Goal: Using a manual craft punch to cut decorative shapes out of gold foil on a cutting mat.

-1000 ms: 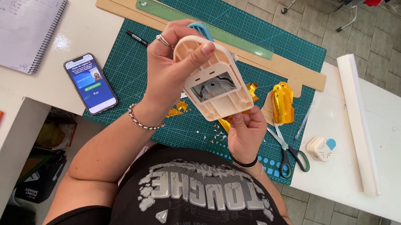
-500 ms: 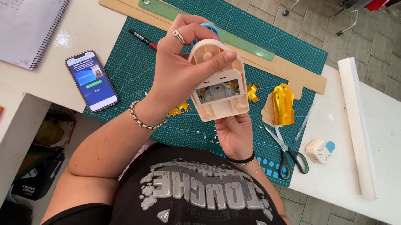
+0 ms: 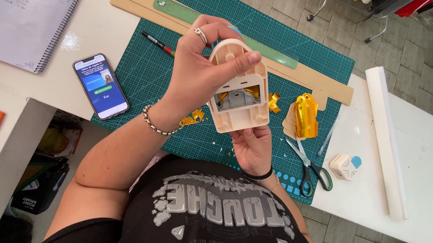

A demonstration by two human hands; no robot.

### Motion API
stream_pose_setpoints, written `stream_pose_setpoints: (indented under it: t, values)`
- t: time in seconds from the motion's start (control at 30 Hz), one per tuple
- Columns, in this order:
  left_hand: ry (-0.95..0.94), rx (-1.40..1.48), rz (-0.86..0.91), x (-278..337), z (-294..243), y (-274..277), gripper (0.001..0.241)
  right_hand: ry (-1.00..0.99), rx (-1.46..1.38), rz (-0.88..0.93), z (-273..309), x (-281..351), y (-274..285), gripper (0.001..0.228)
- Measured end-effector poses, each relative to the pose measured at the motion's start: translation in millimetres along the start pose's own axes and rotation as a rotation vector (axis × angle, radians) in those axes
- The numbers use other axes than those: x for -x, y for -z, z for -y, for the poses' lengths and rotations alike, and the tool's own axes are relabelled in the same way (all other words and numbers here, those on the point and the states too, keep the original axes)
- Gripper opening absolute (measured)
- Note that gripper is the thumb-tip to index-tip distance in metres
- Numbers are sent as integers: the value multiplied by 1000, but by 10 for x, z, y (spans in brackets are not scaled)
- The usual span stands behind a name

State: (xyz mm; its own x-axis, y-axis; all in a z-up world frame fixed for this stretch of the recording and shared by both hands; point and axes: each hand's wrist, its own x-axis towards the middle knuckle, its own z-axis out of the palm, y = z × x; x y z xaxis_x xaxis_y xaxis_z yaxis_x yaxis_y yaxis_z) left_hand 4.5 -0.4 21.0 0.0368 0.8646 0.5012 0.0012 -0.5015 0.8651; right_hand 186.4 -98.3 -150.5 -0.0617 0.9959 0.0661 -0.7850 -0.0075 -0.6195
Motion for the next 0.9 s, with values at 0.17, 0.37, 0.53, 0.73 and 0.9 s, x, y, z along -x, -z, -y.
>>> stream_pose_setpoints:
  t: [0.17,0.37,0.53,0.73,0.9]
  values:
    - [4,-11,13,-5,-5,12,22,17,36,1,-10,14,6,50]
    - [17,7,14,-5,-7,3,21,24,40,-10,-31,27,21,55]
    - [17,12,21,-5,-24,4,21,38,36,-4,-37,28,-12,52]
    - [-6,12,29,-6,-20,10,21,43,43,2,-33,30,-16,53]
    - [-1,17,30,1,-4,11,21,44,61,-3,-33,31,-7,51]
